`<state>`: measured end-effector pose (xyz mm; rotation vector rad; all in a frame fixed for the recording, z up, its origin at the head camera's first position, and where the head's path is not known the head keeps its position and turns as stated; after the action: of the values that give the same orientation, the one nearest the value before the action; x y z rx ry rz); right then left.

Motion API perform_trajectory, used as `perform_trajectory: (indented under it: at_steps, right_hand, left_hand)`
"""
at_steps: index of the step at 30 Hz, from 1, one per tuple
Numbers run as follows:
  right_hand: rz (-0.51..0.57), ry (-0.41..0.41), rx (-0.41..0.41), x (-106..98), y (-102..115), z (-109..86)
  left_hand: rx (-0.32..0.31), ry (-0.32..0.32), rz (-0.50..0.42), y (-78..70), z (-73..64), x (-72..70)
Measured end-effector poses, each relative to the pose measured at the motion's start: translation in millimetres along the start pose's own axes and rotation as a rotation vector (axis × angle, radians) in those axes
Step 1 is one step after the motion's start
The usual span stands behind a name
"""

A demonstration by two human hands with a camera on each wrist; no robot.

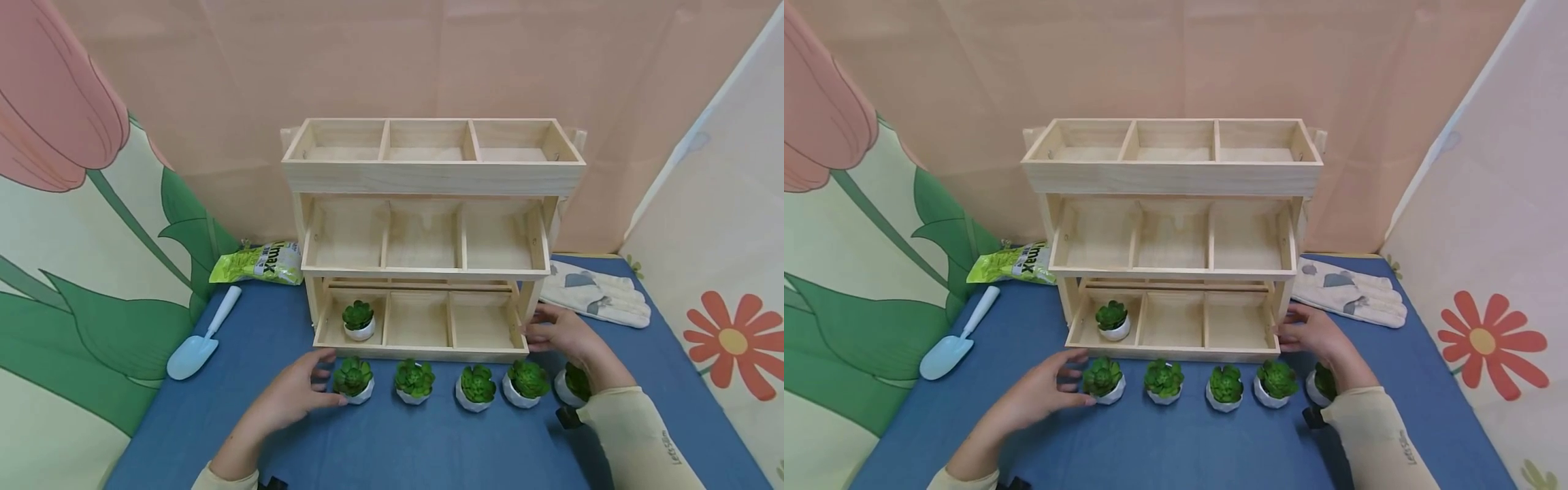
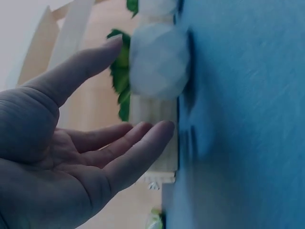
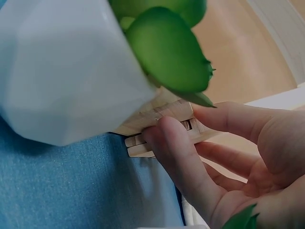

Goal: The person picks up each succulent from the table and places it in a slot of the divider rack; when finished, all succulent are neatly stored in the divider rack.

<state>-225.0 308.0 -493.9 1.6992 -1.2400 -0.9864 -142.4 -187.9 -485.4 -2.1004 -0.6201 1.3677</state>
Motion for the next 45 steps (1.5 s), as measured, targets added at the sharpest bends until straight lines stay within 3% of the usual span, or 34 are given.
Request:
perform_trajectory:
  at_steps: [7, 17, 27, 45]
  right_hand:
    - [-0.001, 0.006, -0.004, 1.3, 2.4, -0.5]
    - [-0.009, -0.008, 0.011, 2.7, 3.3, -1.5]
    - [-0.010, -0.003, 0.018, 4.5, 4.3, -4.0]
    - [-0.021, -0.005, 0.003, 2.8, 2.7, -3.3]
  left_hand:
    - [0.009, -0.021, -0.010, -9.3, 3.4, 9.2]
    - [0.023, -0.025, -0.015, -2.3, 7.2, 13.6]
    - [0.073, 0.029, -0.075, 1.2, 10.3, 14.9]
    - [0.280, 0.156, -0.107, 8.4, 25.3, 11.6]
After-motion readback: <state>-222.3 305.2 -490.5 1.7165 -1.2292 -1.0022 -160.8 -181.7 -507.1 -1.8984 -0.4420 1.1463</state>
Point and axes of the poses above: each hand's wrist, its own z-axis towards the middle knuckle, its own x-axis out of the palm, y = z × x, the point moved 4 cm from there along z, towards the middle knuckle, and after that the axes turned 12 degrees about z, right-handed, at the moved point
